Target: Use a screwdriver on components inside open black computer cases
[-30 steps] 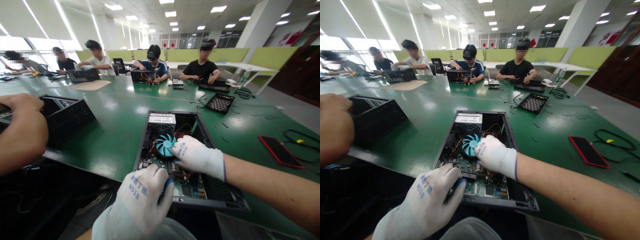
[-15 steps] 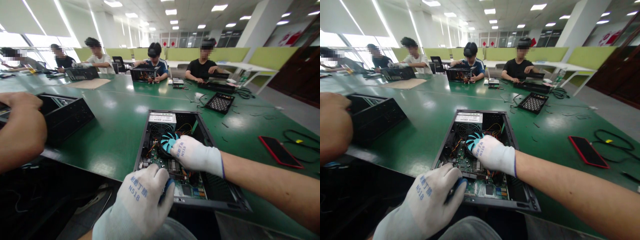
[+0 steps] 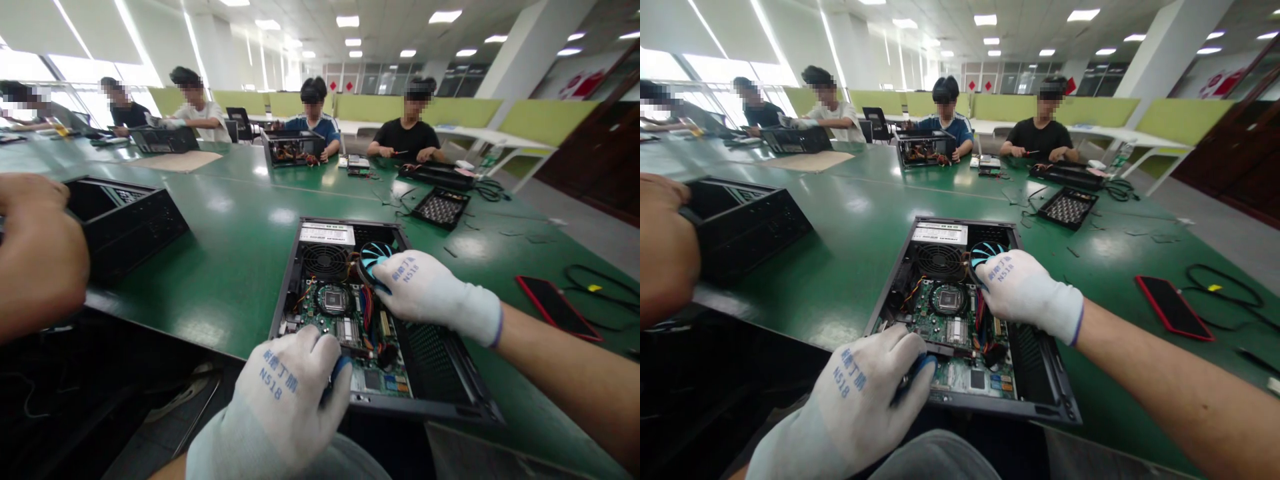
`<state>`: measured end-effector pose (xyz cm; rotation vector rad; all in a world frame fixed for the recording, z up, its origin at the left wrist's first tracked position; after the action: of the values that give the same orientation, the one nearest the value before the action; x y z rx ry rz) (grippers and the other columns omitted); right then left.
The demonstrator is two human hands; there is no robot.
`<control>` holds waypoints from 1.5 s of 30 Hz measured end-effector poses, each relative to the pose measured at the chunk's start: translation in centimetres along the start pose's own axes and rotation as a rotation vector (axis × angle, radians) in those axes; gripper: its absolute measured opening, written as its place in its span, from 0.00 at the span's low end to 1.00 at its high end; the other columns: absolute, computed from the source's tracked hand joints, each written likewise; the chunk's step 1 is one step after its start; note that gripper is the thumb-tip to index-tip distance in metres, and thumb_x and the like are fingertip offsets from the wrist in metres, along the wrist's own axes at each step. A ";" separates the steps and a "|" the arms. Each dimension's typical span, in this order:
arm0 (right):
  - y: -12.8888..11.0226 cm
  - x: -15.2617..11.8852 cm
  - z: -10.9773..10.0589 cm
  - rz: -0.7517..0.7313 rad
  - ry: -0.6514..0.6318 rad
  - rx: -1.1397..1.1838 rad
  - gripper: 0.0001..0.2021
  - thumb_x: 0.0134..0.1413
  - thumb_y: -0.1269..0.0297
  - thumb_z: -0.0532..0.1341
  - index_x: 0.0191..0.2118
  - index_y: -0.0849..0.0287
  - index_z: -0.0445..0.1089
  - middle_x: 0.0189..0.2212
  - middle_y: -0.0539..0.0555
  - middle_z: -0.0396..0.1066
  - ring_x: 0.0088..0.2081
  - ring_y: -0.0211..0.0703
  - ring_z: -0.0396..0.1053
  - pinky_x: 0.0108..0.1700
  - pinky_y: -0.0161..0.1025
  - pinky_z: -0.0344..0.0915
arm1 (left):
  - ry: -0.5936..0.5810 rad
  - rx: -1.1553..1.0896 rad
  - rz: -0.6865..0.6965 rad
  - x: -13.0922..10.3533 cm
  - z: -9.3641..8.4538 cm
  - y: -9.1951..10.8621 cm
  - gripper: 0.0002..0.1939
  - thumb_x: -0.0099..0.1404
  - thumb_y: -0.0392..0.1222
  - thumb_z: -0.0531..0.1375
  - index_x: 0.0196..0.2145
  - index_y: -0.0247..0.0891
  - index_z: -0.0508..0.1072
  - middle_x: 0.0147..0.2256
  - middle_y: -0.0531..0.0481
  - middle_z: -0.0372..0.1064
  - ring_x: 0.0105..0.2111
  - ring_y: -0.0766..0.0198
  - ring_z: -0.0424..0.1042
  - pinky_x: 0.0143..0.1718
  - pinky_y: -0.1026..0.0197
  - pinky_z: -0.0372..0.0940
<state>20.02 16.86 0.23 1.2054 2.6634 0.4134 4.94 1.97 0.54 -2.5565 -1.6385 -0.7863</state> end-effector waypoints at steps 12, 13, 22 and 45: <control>1.8 4.7 3.0 0.047 -0.183 -0.072 0.12 0.63 0.64 0.59 0.43 0.60 0.80 0.41 0.65 0.82 0.44 0.57 0.80 0.42 0.45 0.68 | -0.079 0.006 -0.054 0.2 -0.1 0.1 0.08 0.72 0.41 0.54 0.33 0.44 0.65 0.30 0.52 0.69 0.28 0.58 0.72 0.27 0.54 0.61; 1.9 4.9 3.0 0.038 -0.194 -0.072 0.12 0.63 0.63 0.60 0.42 0.60 0.81 0.41 0.65 0.82 0.44 0.57 0.80 0.43 0.45 0.68 | -0.088 0.004 -0.061 0.2 -0.1 0.1 0.08 0.73 0.41 0.54 0.33 0.44 0.65 0.31 0.52 0.69 0.28 0.57 0.72 0.27 0.54 0.61; 2.3 3.2 1.7 0.039 -0.019 -0.033 0.19 0.65 0.50 0.59 0.44 0.61 0.79 0.42 0.65 0.80 0.46 0.59 0.76 0.45 0.46 0.64 | -0.102 -0.004 -0.075 0.1 0.2 -0.1 0.07 0.72 0.43 0.54 0.34 0.45 0.65 0.32 0.52 0.68 0.29 0.56 0.72 0.28 0.54 0.62; 4.5 0.1 1.2 0.119 0.407 0.404 0.20 0.68 0.49 0.60 0.46 0.63 0.77 0.41 0.61 0.79 0.43 0.52 0.73 0.45 0.43 0.61 | -0.798 0.319 0.043 11.3 9.1 -2.1 0.20 0.71 0.42 0.56 0.58 0.31 0.67 0.54 0.36 0.74 0.54 0.47 0.77 0.56 0.51 0.71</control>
<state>23.45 19.92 0.56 1.5396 3.1415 0.1488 10.56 14.96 -3.30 -2.7876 -1.6352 0.5525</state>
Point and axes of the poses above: each hand's wrist, its own x-axis towards the middle knuckle, its own z-axis out of the palm, y = z × x, the point moved 7 cm from there along x, towards the middle knuckle
